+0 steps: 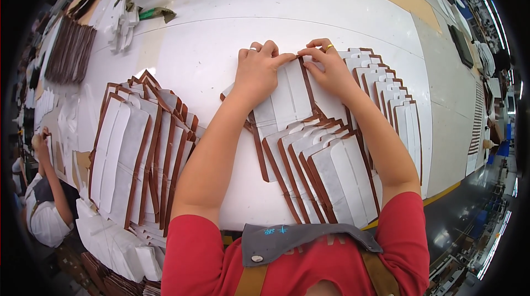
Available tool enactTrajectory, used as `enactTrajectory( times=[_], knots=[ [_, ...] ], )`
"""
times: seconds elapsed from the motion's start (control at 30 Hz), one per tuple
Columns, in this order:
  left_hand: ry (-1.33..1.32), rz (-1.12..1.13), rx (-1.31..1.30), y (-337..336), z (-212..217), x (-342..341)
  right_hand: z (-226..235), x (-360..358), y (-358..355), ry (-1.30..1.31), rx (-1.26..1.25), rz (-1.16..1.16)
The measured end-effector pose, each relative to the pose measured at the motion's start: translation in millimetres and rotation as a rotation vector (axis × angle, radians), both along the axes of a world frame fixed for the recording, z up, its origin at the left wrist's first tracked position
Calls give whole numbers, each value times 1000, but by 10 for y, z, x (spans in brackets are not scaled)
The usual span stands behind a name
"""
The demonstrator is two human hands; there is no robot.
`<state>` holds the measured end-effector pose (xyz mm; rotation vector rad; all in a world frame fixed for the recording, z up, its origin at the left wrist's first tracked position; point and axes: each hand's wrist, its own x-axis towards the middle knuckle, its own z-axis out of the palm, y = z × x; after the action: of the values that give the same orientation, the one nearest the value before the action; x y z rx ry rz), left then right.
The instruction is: The person is assembling and stacking leather wallet components at a workshop table.
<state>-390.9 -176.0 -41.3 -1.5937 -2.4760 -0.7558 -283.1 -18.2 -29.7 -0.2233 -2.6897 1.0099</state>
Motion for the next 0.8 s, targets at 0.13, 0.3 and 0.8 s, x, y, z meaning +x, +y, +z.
enactTrajectory(
  times=[0.13, 0.3, 0.8],
  knots=[
    [-6, 8, -28, -6, 19, 5, -40, 5, -31, 61, 130, 9],
    [-10, 12, -16, 14, 8, 28, -68, 35, -56, 159, 347, 24],
    [21, -5, 146, 0, -21, 25, -38, 3, 9, 102, 192, 23]
  ],
)
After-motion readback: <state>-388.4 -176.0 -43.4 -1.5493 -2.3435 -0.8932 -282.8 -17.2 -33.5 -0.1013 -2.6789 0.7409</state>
